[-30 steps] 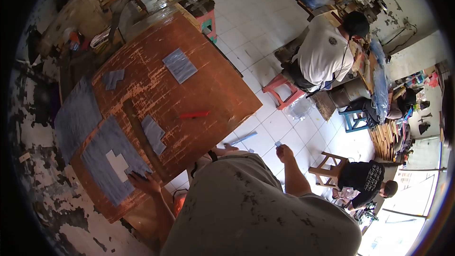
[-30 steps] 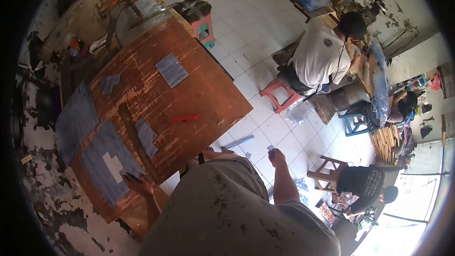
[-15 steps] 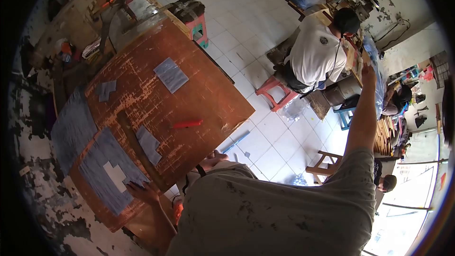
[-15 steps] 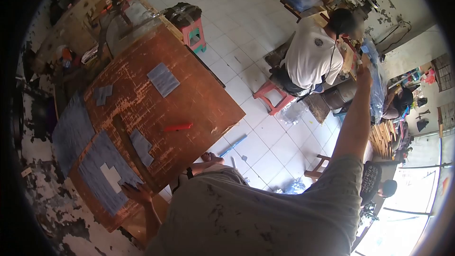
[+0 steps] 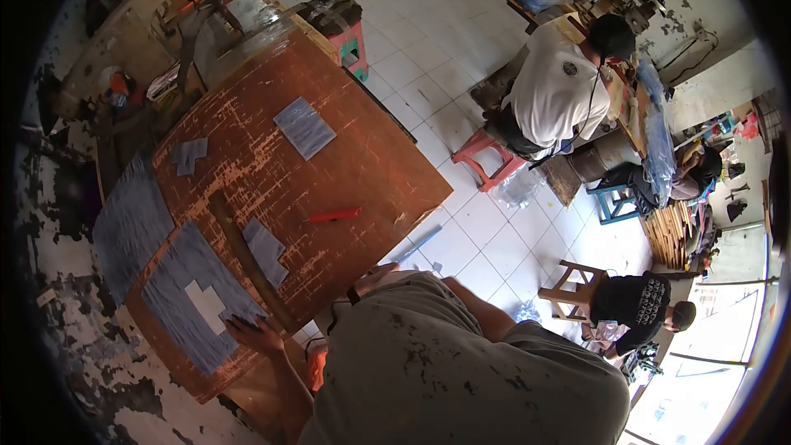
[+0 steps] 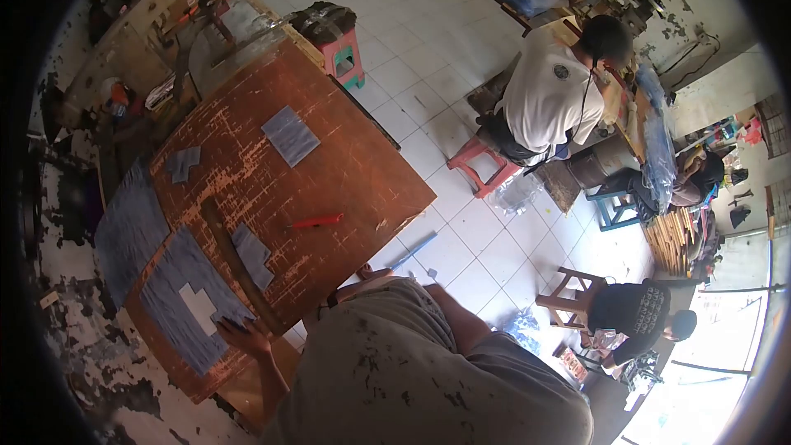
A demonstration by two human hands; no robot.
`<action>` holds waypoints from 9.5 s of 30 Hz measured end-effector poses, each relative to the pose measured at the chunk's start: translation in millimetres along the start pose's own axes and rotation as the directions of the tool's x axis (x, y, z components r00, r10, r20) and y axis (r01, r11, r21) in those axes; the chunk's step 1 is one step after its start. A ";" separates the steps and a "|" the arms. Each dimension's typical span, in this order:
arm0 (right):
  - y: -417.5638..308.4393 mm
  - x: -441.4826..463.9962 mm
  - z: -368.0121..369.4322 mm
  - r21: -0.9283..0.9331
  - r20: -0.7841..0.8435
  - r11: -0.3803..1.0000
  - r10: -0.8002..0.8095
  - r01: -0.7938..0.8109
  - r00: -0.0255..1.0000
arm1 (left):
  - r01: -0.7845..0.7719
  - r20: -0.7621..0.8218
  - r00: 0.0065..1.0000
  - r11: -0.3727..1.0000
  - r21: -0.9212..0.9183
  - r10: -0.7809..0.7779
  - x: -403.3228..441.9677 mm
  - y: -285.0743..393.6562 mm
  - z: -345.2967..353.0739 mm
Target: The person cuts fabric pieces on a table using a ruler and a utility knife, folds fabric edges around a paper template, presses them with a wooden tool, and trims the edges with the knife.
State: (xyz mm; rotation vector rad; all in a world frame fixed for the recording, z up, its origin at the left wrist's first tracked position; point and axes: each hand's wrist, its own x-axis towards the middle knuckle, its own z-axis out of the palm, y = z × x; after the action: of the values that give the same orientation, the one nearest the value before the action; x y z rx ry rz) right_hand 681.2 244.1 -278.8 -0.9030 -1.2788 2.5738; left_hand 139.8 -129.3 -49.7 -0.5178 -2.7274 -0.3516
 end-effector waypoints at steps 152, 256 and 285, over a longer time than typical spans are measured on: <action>-198.5 20.9 415.9 -0.161 -0.572 0.987 -0.100 0.008 0.814 | 0.280 0.814 0.546 0.872 -0.400 0.198 134.9 -127.3 -143.0; -354.7 68.0 282.8 -0.837 -0.117 0.546 -0.225 0.026 0.967 | 0.385 0.365 0.922 0.383 -0.840 -0.126 150.7 148.0 -149.2; -362.5 276.9 261.2 -0.971 0.188 0.008 -0.591 0.239 0.784 | 0.544 0.428 0.830 0.692 -0.476 -0.358 12.2 -69.8 -104.1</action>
State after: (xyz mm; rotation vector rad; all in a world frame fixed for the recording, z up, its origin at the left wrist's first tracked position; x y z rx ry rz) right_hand 256.7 395.4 -8.4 -0.6857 -2.6169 0.7488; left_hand 131.2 -219.8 37.5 0.0082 -2.9922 -1.3855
